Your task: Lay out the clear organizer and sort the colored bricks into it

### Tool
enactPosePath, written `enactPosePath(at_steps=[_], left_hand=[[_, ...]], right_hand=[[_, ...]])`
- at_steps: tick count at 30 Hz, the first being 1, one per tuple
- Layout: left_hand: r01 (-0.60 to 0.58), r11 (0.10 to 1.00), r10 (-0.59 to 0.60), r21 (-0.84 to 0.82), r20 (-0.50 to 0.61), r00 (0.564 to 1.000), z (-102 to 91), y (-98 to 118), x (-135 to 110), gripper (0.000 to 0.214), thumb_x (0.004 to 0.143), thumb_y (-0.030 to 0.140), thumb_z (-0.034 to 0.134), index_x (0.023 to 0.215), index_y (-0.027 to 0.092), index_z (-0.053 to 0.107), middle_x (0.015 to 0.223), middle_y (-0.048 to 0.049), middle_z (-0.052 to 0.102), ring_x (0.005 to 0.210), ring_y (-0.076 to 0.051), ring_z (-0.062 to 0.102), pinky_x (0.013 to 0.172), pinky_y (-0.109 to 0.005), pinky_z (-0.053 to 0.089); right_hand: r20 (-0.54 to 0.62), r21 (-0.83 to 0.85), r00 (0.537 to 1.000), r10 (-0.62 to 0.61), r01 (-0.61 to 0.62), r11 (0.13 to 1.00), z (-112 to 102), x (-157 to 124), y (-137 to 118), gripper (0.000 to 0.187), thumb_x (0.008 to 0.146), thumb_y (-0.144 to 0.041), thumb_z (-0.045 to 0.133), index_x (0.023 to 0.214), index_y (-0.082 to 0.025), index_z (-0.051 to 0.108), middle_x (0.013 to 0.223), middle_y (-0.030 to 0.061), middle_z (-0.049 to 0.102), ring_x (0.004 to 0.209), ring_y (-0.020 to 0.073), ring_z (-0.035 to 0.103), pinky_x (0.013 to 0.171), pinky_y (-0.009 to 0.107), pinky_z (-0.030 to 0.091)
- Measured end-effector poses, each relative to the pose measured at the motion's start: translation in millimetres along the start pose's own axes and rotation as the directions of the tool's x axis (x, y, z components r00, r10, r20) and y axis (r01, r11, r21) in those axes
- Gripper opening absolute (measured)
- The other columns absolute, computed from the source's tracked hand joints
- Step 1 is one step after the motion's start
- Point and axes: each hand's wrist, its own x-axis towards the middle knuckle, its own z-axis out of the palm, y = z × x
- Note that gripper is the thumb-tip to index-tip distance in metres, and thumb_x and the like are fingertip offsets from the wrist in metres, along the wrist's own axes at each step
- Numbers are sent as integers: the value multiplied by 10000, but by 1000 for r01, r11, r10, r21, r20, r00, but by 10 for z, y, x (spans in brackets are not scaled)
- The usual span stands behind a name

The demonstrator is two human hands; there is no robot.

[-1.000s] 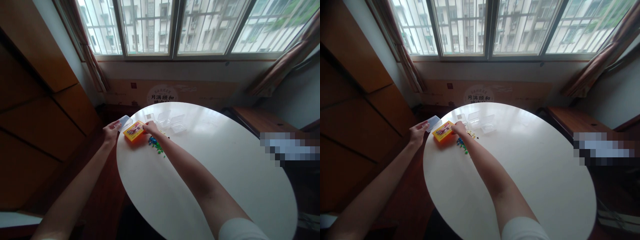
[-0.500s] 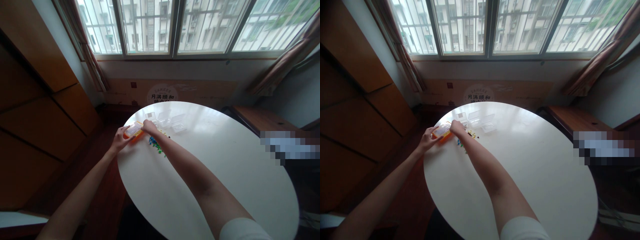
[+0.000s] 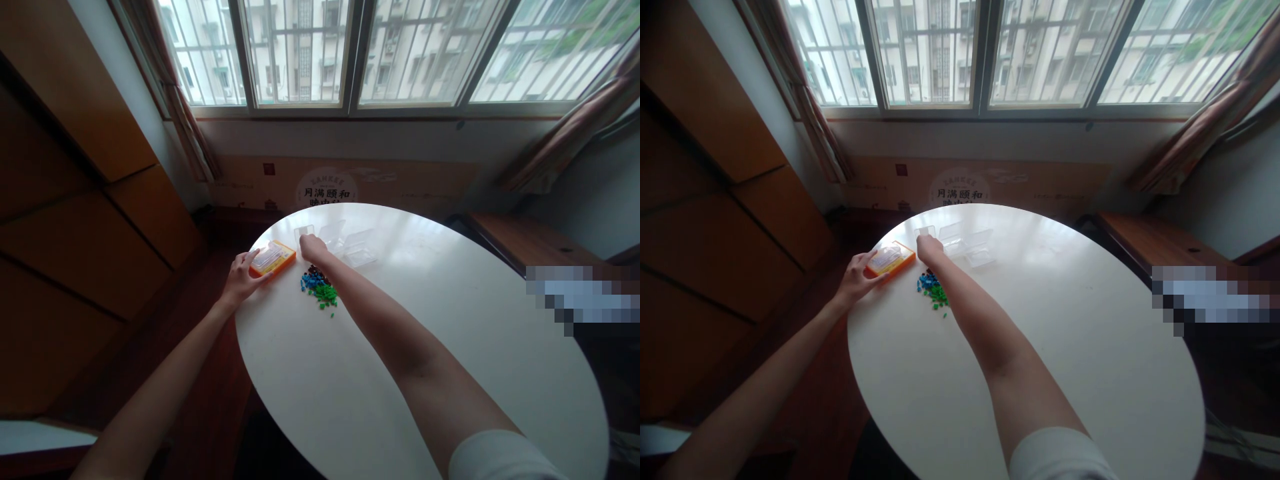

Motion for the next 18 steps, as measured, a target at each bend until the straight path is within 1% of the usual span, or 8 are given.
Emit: enactPosePath(at_steps=[3, 7, 10, 12, 13, 15, 17, 18], left_hand=[[-3, 1000, 3, 4, -15, 1000, 59, -17, 70, 709, 680, 538, 661, 1299, 237, 488, 1188, -102, 465, 1098, -263, 490, 974, -383, 410], [-8, 1000, 8, -3, -15, 1000, 153, 23, 212, 717, 691, 534, 651, 1307, 209, 481, 1179, -112, 468, 1097, -265, 492, 978, -384, 404], [-41, 998, 41, -43, 11, 999, 217, 109, 340, 710, 686, 510, 664, 1293, 183, 494, 1164, -124, 487, 1097, -271, 501, 984, -392, 398], [-52, 992, 57, -111, 39, 998, 247, 163, 428, 733, 664, 496, 687, 1291, 172, 489, 1165, -129, 505, 1113, -280, 501, 988, -399, 396], [-32, 986, 39, -161, 37, 999, 257, 182, 474, 762, 653, 496, 697, 1302, 168, 470, 1181, -135, 507, 1132, -286, 495, 987, -403, 398], [50, 960, -53, -275, -3, 999, 269, 203, 572, 848, 639, 505, 709, 1346, 152, 400, 1251, -163, 482, 1184, -304, 469, 986, -414, 398], [128, 914, -160, -384, -52, 986, 276, 208, 680, 908, 652, 507, 704, 1386, 134, 321, 1325, -199, 434, 1230, -318, 440, 995, -421, 391], [140, 893, -187, -429, -67, 980, 278, 210, 735, 911, 665, 495, 701, 1396, 130, 297, 1344, -207, 425, 1243, -317, 434, 1002, -421, 385]], right_hand=[[-48, 14, 998, -48, 49, 999, -1, 11, -2, 220, 818, -85, 493, 975, -117, 643, 1033, 171, 631, 906, 259, 625, 716, 301, 463], [-132, 14, 981, -143, 146, 989, -98, 18, -96, 237, 866, -109, 431, 962, -125, 646, 1048, 143, 621, 914, 214, 601, 757, 271, 429], [-197, -21, 936, -292, 294, 956, -165, 3, -172, 262, 863, -81, 405, 960, -122, 645, 1039, 126, 612, 881, 183, 586, 751, 256, 409], [-192, -53, 904, -383, 380, 924, -176, -8, -199, 254, 864, -91, 408, 939, -118, 650, 1007, 116, 615, 834, 170, 583, 721, 251, 405], [-176, -64, 896, -407, 402, 913, -170, -11, -204, 246, 868, -105, 413, 927, -117, 652, 994, 113, 616, 817, 166, 581, 708, 250, 404], [-154, -75, 889, -432, 425, 902, -140, -13, -201, 235, 873, -123, 423, 902, -115, 656, 969, 111, 618, 794, 163, 577, 692, 251, 405], [-157, -68, 883, -442, 436, 897, -94, -8, -187, 226, 873, -123, 431, 890, -116, 656, 946, 107, 618, 792, 161, 573, 696, 256, 411], [-173, -60, 879, -443, 440, 896, -68, -4, -177, 220, 872, -120, 437, 898, -121, 655, 944, 104, 616, 812, 165, 571, 714, 261, 416]])
